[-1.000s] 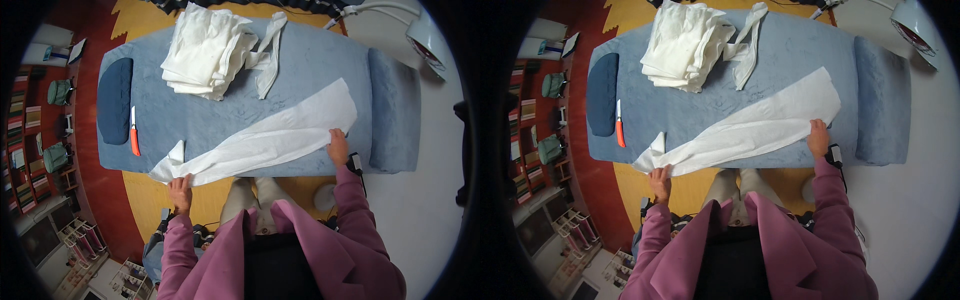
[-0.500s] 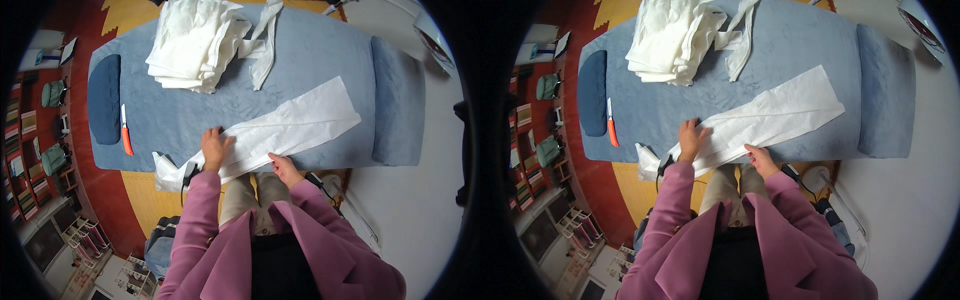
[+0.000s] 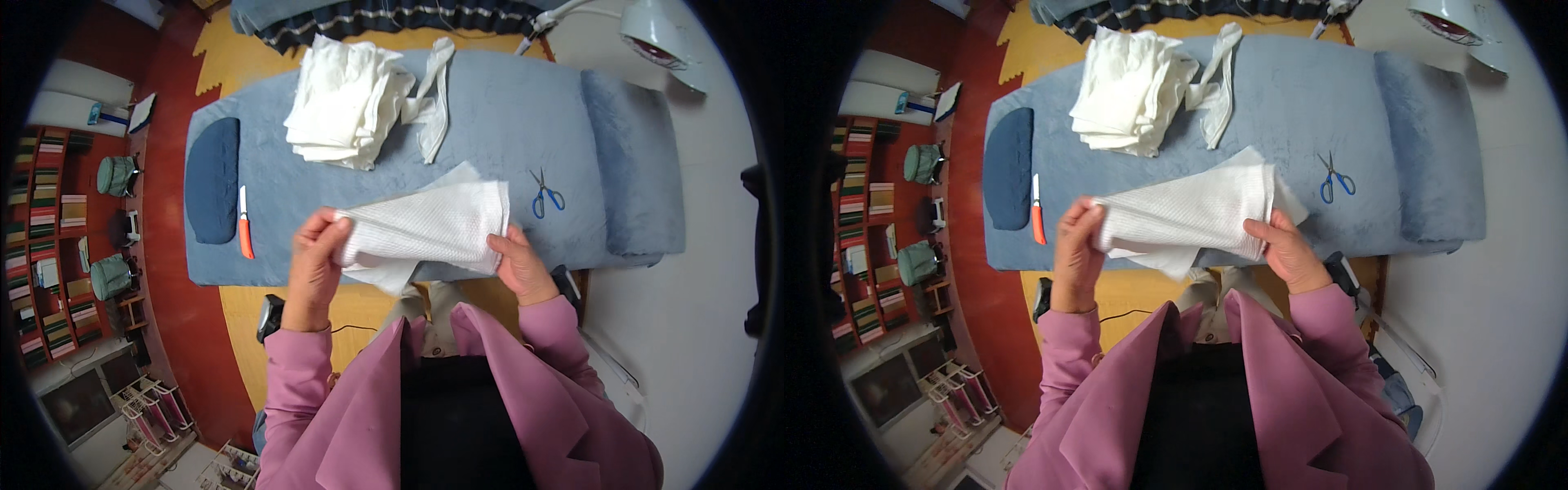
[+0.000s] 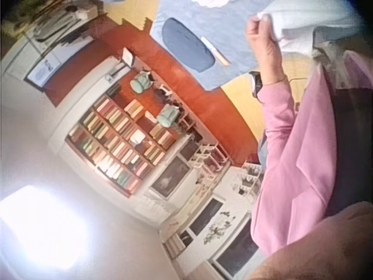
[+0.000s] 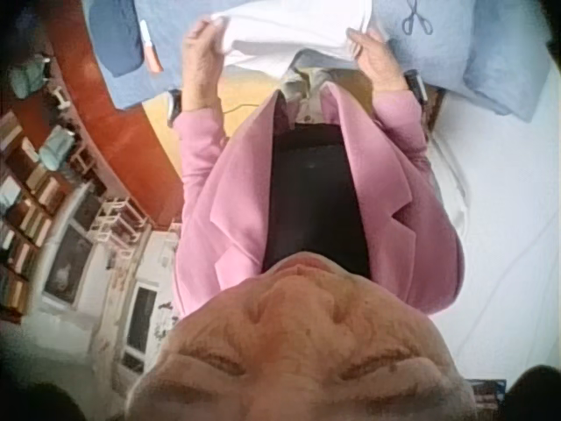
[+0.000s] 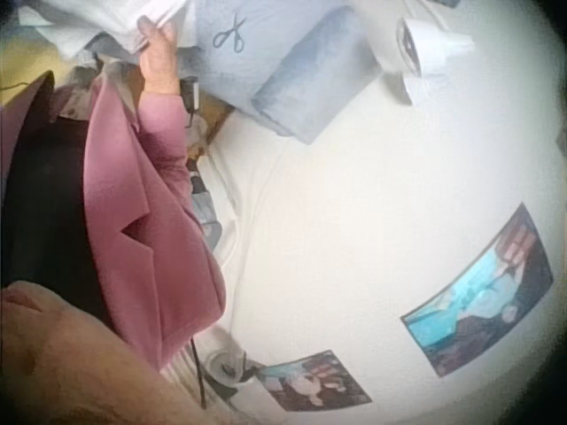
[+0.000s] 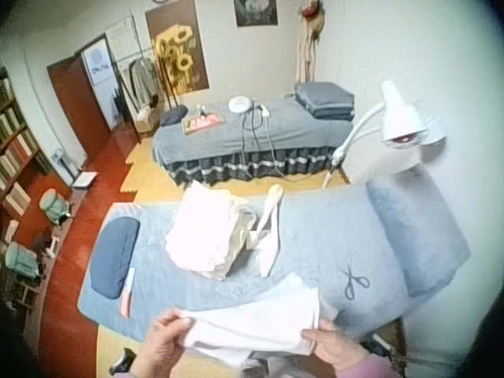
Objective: The person cuts white fabric into rectangular pieces using a rotary cutter on a padded work surface. They repeatedly fold, align, and cut the fabric, then stack the finished pieces and carry them to a nearby area.
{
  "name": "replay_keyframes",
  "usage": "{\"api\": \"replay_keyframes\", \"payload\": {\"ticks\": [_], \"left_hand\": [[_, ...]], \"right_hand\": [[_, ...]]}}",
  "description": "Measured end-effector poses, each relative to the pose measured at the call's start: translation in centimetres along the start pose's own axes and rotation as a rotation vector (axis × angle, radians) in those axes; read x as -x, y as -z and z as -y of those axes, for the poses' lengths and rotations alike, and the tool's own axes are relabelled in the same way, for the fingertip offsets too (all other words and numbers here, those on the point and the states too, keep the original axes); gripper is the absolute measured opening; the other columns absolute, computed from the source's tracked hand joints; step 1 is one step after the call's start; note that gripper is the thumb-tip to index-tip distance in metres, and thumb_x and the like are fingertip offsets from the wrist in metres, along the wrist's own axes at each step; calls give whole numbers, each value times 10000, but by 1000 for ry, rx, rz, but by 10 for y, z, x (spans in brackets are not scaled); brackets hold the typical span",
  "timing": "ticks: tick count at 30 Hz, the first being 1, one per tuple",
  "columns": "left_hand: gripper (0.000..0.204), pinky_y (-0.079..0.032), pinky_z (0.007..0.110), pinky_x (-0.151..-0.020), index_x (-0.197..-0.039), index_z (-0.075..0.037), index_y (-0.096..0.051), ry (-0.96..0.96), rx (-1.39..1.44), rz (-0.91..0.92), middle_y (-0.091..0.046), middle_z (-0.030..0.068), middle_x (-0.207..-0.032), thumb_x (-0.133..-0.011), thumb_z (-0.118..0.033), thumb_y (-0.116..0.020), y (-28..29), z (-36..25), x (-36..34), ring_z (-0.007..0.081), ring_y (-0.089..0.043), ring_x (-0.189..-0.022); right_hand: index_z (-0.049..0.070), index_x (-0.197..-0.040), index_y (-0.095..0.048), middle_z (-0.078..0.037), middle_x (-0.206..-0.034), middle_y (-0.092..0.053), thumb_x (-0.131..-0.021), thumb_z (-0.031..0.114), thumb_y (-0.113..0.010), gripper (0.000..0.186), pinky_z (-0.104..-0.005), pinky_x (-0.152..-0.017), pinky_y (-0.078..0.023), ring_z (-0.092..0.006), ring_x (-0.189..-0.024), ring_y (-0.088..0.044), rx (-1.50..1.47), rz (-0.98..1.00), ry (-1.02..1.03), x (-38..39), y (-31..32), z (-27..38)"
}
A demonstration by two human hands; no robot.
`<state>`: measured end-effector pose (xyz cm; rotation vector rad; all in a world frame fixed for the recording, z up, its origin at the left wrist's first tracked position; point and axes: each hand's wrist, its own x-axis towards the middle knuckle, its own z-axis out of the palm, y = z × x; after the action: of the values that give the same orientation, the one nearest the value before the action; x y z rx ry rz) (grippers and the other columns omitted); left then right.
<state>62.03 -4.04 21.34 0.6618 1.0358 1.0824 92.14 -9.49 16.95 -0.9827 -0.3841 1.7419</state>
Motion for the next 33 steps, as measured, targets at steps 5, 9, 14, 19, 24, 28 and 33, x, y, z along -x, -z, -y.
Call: {"api": "replay_keyframes", "payload": {"ticks": [5,9,14,19,24,28,33], "left_hand": [[52,-472,230,-786,-972,-26,-652,-406,3,20,-672,21,-917,-947,-71,-655,4,-70,30,81,-607,-830],[57,-455,228,-802,-985,-11,-652,-583,-104,-14,-671,15,-916,-942,-46,-661,12,-87,54,77,-596,-841],[39,-429,275,-918,-921,-19,-657,-726,-234,11,-636,51,-1138,-905,-25,-693,22,-94,65,114,-570,-1022],[46,-395,361,-1053,-955,-19,-662,-891,-260,-30,-633,135,-1219,-944,-49,-629,48,-97,72,221,-580,-1140],[96,-471,240,-810,-991,-8,-643,-892,-237,-237,-667,52,-957,-995,-94,-602,78,-122,83,89,-602,-862],[133,-465,207,-735,-968,-13,-639,-1052,-370,-448,-659,35,-934,-1003,-139,-619,82,-167,109,59,-587,-823],[152,-445,202,-698,-996,-4,-676,-1110,-651,-520,-634,-1,-864,-975,-154,-659,63,-212,96,56,-578,-793]], "right_hand": [[-39,-1244,-582,-100,-1147,-663,-885,77,-634,381,-321,-995,-453,-164,-1090,-606,264,156,89,7,-40,49],[-30,-1110,-658,-75,-1081,-673,-903,53,-538,253,-299,-955,-448,-150,-956,-614,220,37,162,-3,-57,50],[-43,-1188,-608,-77,-1085,-671,-900,28,-503,314,-311,-951,-470,-145,-1010,-613,375,49,334,-6,-88,61],[-13,-1456,-384,-109,-1073,-678,-957,96,-541,534,-286,-882,-517,-138,-970,-642,437,-34,377,-11,-129,50],[72,-1536,-297,-63,-1075,-678,-965,106,-586,641,-273,-874,-518,-111,-935,-641,413,251,479,-9,-170,17],[52,-1342,-586,-11,-1060,-682,-894,24,-689,461,-220,-808,-491,-49,-899,-596,660,554,257,9,-208,-11],[33,-1191,-679,39,-977,-684,-949,147,-667,268,-155,-661,-454,5,-781,-556,490,541,-31,20,-208,-19]]}}
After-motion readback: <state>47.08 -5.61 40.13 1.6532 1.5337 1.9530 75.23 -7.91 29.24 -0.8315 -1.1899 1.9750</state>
